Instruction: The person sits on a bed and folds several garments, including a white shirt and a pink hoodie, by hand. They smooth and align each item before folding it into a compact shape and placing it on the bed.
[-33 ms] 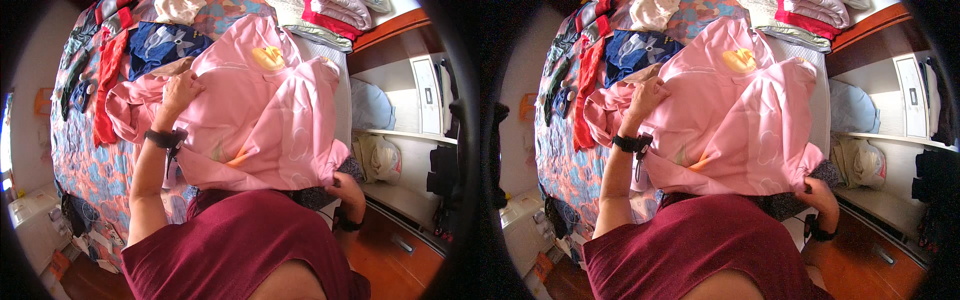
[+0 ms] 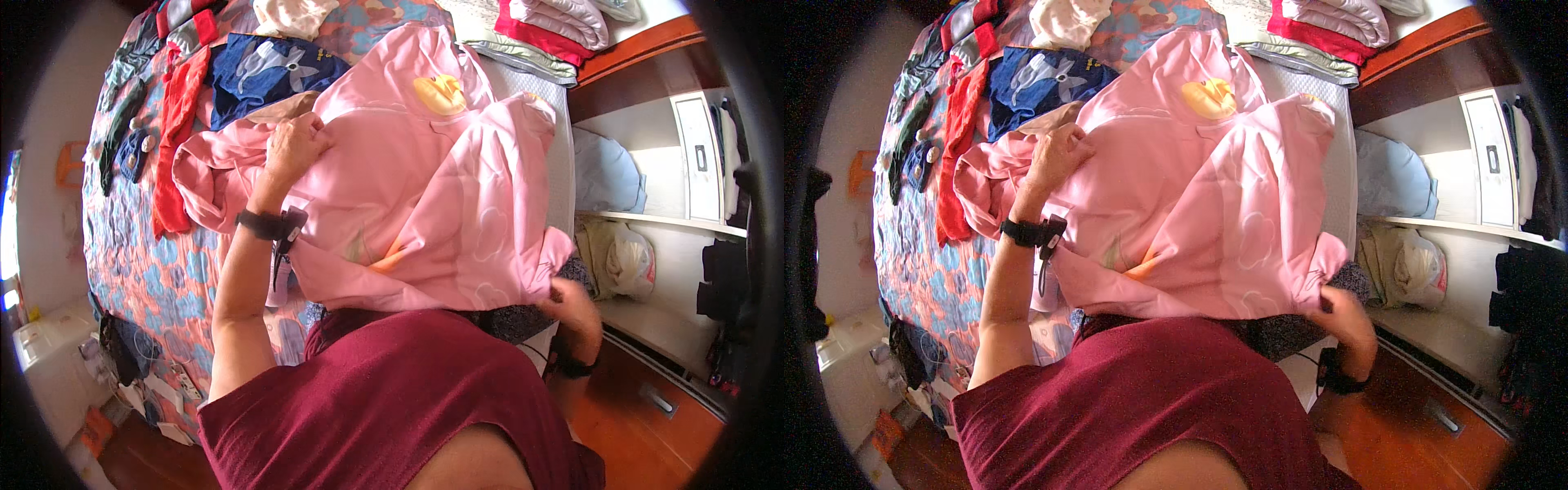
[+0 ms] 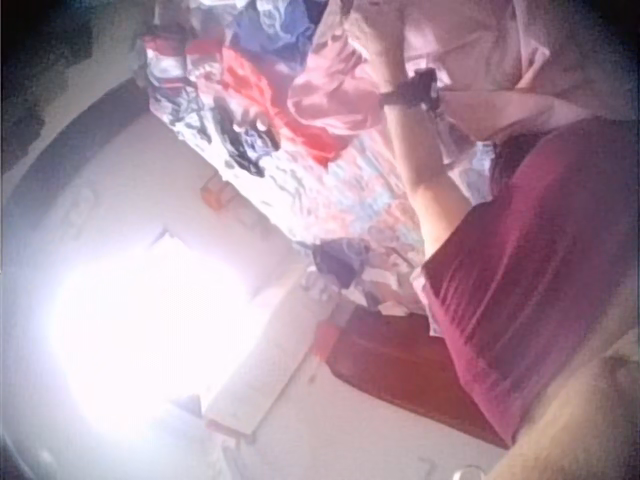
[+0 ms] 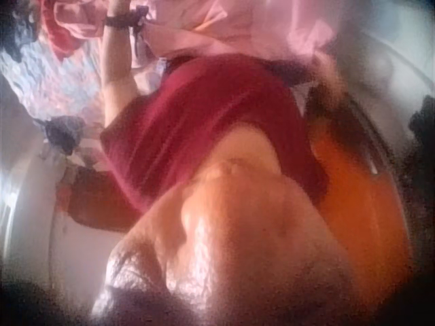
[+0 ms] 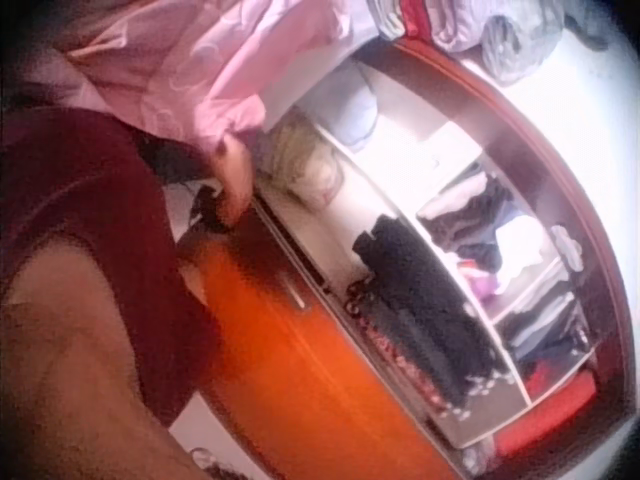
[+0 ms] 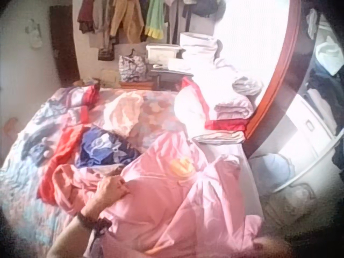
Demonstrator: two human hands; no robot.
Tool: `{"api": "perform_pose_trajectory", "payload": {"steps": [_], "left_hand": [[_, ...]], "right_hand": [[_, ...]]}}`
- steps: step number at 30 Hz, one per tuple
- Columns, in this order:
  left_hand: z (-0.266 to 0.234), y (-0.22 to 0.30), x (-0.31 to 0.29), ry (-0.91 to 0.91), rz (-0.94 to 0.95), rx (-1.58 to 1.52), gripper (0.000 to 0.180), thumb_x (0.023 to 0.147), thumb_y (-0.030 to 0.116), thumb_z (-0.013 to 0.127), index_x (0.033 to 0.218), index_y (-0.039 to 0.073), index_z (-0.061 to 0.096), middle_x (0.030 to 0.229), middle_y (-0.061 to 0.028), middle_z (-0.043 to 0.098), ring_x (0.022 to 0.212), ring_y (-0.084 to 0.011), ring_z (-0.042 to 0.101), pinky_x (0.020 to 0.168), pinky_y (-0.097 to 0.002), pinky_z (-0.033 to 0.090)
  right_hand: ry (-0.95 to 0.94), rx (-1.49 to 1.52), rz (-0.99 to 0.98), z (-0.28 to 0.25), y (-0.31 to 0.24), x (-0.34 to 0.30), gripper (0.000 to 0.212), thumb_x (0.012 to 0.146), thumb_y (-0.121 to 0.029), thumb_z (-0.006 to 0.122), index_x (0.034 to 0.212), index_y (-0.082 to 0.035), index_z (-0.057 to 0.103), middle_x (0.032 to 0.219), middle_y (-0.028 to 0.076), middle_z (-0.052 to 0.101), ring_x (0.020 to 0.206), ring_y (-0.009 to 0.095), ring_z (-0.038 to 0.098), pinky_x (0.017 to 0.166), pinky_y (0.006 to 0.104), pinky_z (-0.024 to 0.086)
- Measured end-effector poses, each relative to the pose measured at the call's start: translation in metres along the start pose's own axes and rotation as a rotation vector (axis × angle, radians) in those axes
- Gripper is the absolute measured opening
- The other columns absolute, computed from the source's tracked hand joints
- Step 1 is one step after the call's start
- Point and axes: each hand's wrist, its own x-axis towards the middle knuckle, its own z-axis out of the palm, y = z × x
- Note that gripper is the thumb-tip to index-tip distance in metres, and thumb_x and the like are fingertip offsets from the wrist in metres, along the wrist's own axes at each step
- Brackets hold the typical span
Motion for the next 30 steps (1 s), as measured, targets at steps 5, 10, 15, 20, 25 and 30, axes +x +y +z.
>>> {"api": "perform_pose_trajectory", "payload": {"steps": [5, 10, 15, 20, 25, 30], "left_hand": [[-0.006, -0.015, 0.024, -0.043, 0.154, -0.083, 0.037, 0.069, 0.025, 0.080, 0.098, 0.004, 0.068, 0.092, -0.0174, 0.068, 0.086, -0.0391, 0.065, 0.075, -0.0454, 0.051], [-0.016, 0.015, 0.004, 0.112, 0.233, 0.015, 0.026, 0.074, 0.017, 0.075, 0.094, 0.004, 0.066, 0.084, -0.0186, 0.063, 0.077, -0.0346, 0.064, 0.068, -0.0428, 0.049], [-0.021, 0.055, -0.080, 0.392, 0.744, -0.128, 0.016, 0.071, 0.007, 0.072, 0.087, 0.010, 0.070, 0.073, -0.0082, 0.058, 0.068, -0.0281, 0.057, 0.065, -0.0409, 0.047], [-0.031, 0.033, -0.126, 0.482, 0.538, -0.106, 0.022, 0.066, 0.008, 0.074, 0.087, 0.011, 0.072, 0.068, -0.0035, 0.053, 0.065, -0.0230, 0.055, 0.064, -0.0364, 0.044], [-0.019, 0.022, -0.131, 0.312, 0.488, -0.171, 0.015, 0.076, 0.009, 0.074, 0.090, 0.005, 0.070, 0.081, -0.0085, 0.064, 0.083, -0.0273, 0.065, 0.076, -0.0375, 0.050], [-0.033, 0.042, -0.112, 0.121, 0.333, -0.765, 0.023, 0.100, 0.017, 0.060, 0.115, 0.000, 0.065, 0.101, -0.0061, 0.068, 0.097, -0.0137, 0.063, 0.085, -0.0303, 0.050]], "right_hand": [[0.271, 0.005, -0.075, -0.039, -0.071, 0.028, 0.019, 0.090, -0.008, 0.067, 0.107, 0.002, 0.067, 0.083, 0.002, 0.068, 0.079, 0.006, 0.060, 0.070, 0.0252, 0.049], [0.241, 0.030, -0.524, -0.010, -0.160, 0.121, 0.023, 0.088, -0.006, 0.070, 0.109, 0.002, 0.069, 0.092, 0.005, 0.071, 0.082, 0.011, 0.064, 0.075, 0.0276, 0.052], [0.309, -0.411, -1.099, 0.056, -0.215, 0.195, 0.062, 0.074, -0.003, 0.074, 0.135, -0.007, 0.060, 0.139, 0.014, 0.058, 0.128, 0.031, 0.055, 0.105, 0.0389, 0.046], [-0.121, -0.404, -0.877, 0.083, -0.213, 0.209, 0.041, 0.073, 0.006, 0.063, 0.112, -0.003, 0.068, 0.104, 0.017, 0.067, 0.097, 0.035, 0.067, 0.082, 0.0393, 0.054], [0.094, -0.317, -0.802, 0.061, -0.209, 0.169, 0.009, 0.089, -0.007, 0.063, 0.082, -0.003, 0.066, 0.065, 0.008, 0.062, 0.064, 0.028, 0.063, 0.061, 0.0384, 0.047], [-0.085, 0.453, -0.521, 0.043, -0.228, 0.130, 0.029, 0.103, -0.024, 0.058, 0.084, -0.005, 0.068, 0.072, -0.012, 0.053, 0.069, 0.002, 0.044, 0.062, 0.0234, 0.036]]}}
